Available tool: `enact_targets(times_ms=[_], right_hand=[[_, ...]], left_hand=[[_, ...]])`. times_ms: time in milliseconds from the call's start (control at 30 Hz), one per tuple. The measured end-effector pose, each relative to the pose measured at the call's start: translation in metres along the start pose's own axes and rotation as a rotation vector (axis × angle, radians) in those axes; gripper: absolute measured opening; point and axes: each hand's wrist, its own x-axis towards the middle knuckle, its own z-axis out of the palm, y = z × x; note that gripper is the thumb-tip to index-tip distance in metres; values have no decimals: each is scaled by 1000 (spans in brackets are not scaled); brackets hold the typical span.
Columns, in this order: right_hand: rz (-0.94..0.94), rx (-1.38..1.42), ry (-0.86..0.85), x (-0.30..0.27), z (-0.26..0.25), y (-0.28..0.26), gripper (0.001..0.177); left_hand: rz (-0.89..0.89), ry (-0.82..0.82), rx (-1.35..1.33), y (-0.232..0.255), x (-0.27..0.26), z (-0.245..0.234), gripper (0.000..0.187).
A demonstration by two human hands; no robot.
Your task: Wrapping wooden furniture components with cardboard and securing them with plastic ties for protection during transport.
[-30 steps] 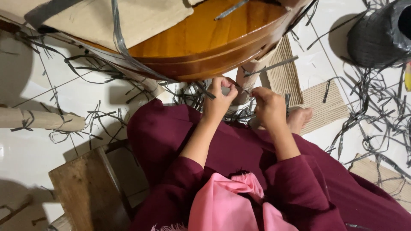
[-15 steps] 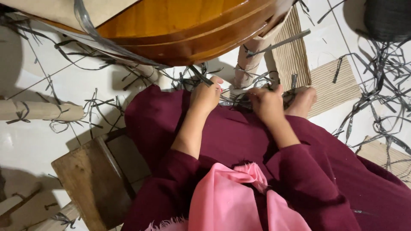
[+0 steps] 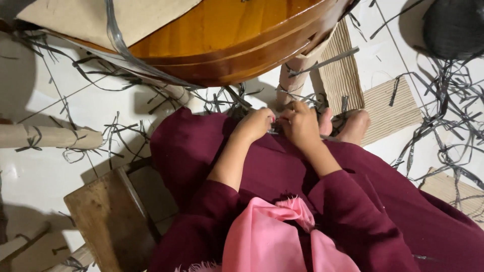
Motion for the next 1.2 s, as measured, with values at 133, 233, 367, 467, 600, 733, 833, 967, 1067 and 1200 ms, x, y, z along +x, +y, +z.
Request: enact_targets(times_ms=[133,233,367,467,600,733,833,967,1067,1200], right_hand=[[77,167,-74,10,-50,-4,15],[254,374,-192,10,-70,13,19],[266,441,-146,13,-107,15,10],[282,303,-110,4,-109,34,23],[234,160,-220,-6,-118,38,8],[174,53,-460,-20,-82,29,20],[117,-61,-669,-41,-18,54,27],[56,-72,-533,-47,-19,77,13],[206,143,-492,-18,-117,39,19],[420,406,-481,-10,-148,50,23]], left_hand=[[50,24,-84,22,-20,-24,28],[17,43,-176,34,-41,-38,28],[64,94,-104,15,-26,-25,23],[18,116,-35,-2,-4,-12,23],[22,139,46,-10,7,-3,22],[-30,117,88,-9,15,-1,24],[-69,136,74,-19,21,3,26],[-187,153,110,-40,42,15,29],[-236,163,122,-53,53,22,30],[-93,175,187,-32,37,11,31]])
